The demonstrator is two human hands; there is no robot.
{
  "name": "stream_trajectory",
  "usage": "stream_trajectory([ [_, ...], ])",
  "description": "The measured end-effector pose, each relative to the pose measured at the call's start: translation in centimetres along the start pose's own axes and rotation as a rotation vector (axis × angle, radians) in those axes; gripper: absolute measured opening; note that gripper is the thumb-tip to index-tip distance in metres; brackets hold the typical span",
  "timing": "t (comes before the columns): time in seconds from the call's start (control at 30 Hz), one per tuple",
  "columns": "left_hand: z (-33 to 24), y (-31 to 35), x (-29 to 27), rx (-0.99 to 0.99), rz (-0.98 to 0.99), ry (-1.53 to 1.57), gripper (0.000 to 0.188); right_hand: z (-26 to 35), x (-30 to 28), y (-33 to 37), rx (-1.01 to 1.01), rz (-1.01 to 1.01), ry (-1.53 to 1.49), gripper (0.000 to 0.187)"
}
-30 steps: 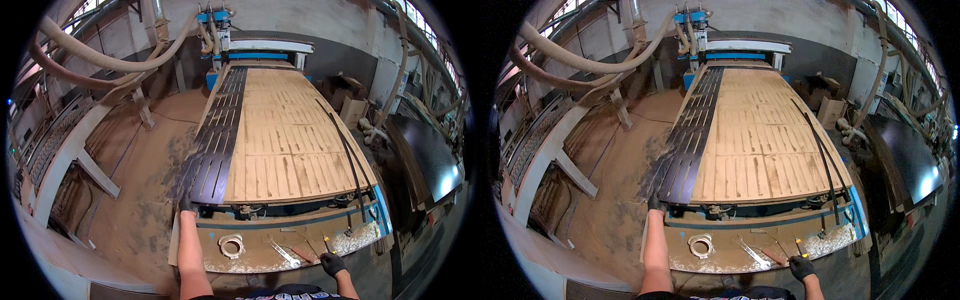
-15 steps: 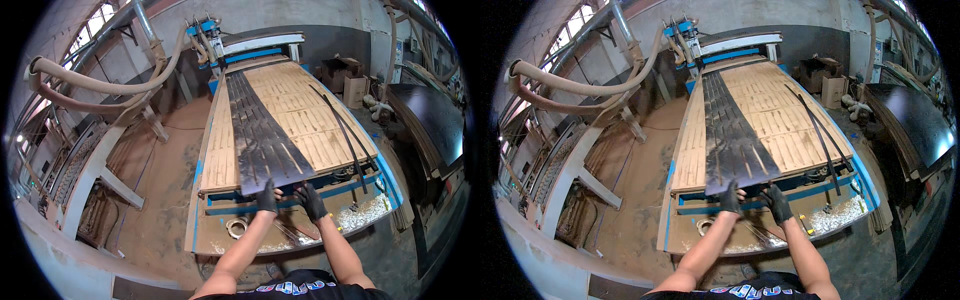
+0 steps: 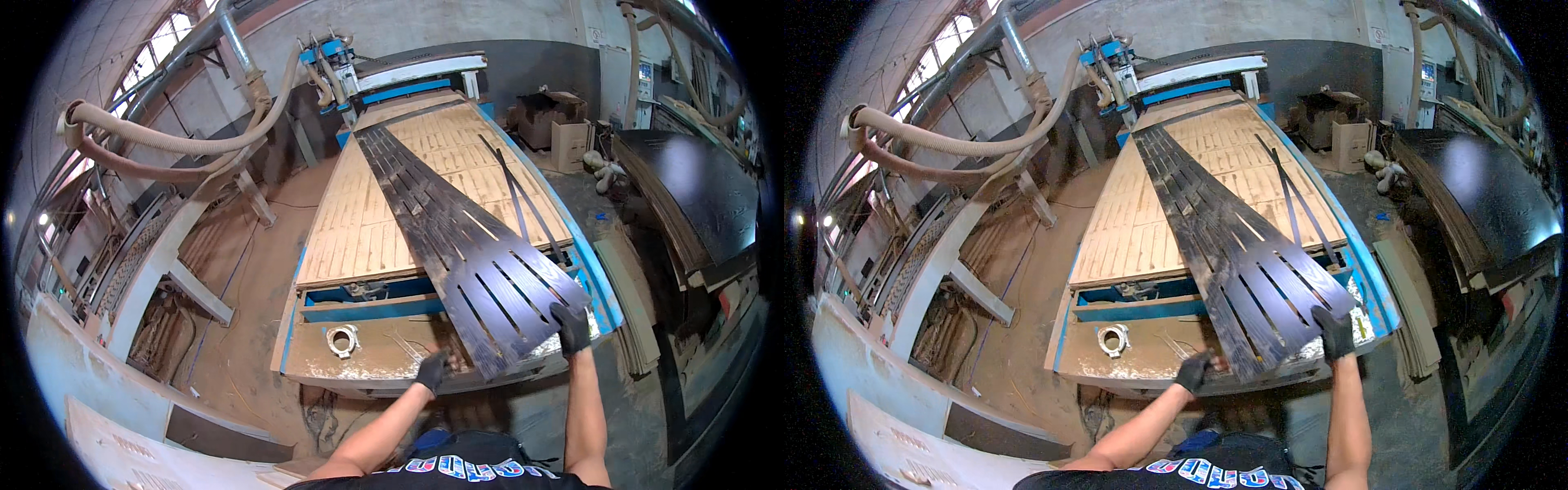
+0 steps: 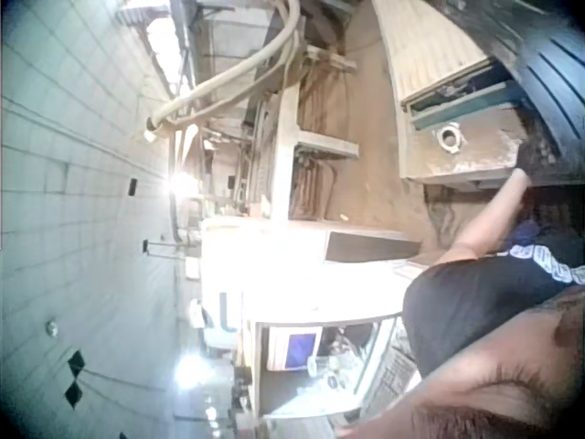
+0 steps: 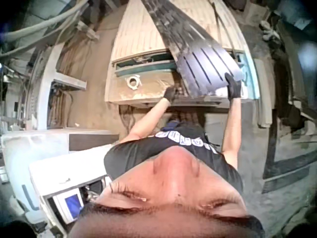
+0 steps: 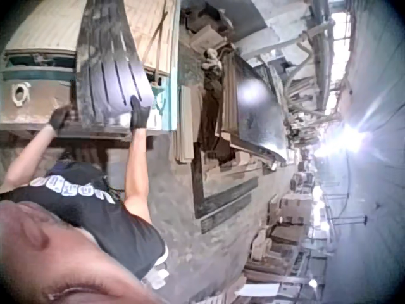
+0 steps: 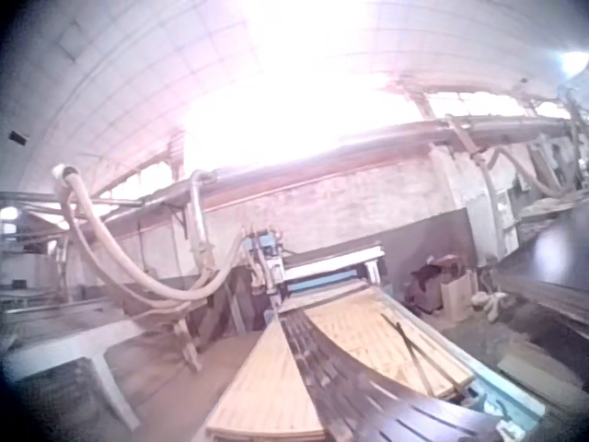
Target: The person cleans debris from a large wooden panel on a machine bed using a small tool and by hand, then lifts the panel and carries it across the workshop.
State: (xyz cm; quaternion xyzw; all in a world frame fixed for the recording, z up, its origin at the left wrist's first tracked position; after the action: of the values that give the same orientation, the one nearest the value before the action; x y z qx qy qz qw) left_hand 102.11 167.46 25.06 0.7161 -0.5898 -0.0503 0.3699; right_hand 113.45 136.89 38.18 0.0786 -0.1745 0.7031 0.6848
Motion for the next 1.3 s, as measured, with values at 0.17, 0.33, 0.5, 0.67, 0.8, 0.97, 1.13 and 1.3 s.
stream_trajectory([
  [0.17,-7.3,-4.3,6.2,0.024,-0.133,0.216,0.049,5.2,-7.1,1.0,-0.037,0.028,0.124,0.043],
  [0.33,-8.1,-13.9,10.0,0.097,-0.174,0.434,0.051,7.0,-7.1,2.5,0.035,-0.091,-0.024,0.053],
  [0.5,-1.8,-19.0,13.0,0.171,-0.022,0.576,0.069,11.7,-7.1,4.3,-0.069,-0.079,0.221,0.047],
  [0.67,1.6,-15.0,17.7,-0.032,-0.094,0.523,0.075,18.2,-4.8,6.7,-0.136,-0.081,0.508,0.052],
  [0.8,1.4,-10.0,21.5,0.053,-0.198,0.696,0.058,23.0,-2.9,8.7,-0.131,-0.061,0.612,0.048],
  [0.97,3.5,-6.2,24.1,0.139,-0.39,0.575,0.047,26.6,-2.4,11.2,-0.213,-0.005,0.984,0.048],
  [1.13,4.0,-1.0,25.4,0.093,-0.142,0.602,0.049,26.7,-11.3,15.0,-0.167,-0.16,0.78,0.042],
  [1.3,6.9,1.5,26.0,0.014,0.047,0.561,0.053,25.3,-18.7,17.7,-0.07,-0.434,0.591,0.042],
])
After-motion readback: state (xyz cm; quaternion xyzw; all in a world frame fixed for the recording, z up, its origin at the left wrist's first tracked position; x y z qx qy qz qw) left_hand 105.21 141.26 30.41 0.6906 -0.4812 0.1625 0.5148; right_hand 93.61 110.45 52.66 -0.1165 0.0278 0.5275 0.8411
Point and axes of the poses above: each hand's wrist, its own y-axis away from the middle knuckle, its own x-axis out of the palm, z = x × y, the point moved 3 cm from there along -y, towards the middle knuckle, and after that the axes turned 5 degrees about -x, right-handed, at the moved point
